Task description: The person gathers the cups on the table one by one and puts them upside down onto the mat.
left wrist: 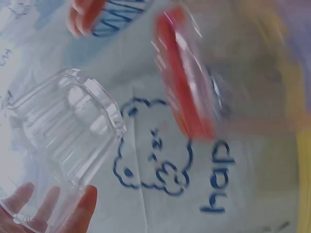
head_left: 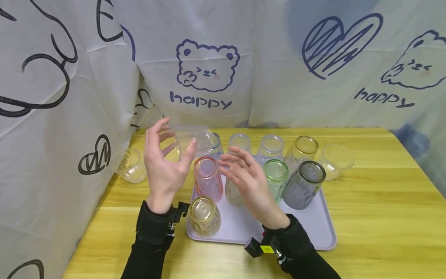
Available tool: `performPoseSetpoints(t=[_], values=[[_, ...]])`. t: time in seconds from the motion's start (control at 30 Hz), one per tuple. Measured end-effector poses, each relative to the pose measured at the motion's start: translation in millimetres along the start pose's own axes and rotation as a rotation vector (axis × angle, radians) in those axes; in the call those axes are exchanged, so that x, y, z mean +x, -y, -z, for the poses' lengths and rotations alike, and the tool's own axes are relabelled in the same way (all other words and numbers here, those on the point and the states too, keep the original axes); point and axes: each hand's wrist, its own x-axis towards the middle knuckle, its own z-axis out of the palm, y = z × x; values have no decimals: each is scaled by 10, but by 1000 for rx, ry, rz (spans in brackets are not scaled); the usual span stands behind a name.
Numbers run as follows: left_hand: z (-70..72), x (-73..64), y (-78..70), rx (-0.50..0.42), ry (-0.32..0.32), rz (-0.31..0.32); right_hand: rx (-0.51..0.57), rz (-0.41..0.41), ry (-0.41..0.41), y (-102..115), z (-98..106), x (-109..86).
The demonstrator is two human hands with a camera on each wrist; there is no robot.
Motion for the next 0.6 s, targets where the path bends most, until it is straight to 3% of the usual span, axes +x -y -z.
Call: performPoseSetpoints(t=[0.1,0.33,0.6], values=[[-68,-27,-82,-61,15,-17,-11,27,-3,23,34,0],[-190,-130,-195,-260,100,53,22,47,-44,35,91,20],[-271,-194,-248,-292,194,12,26,37,-32,52,149,37]])
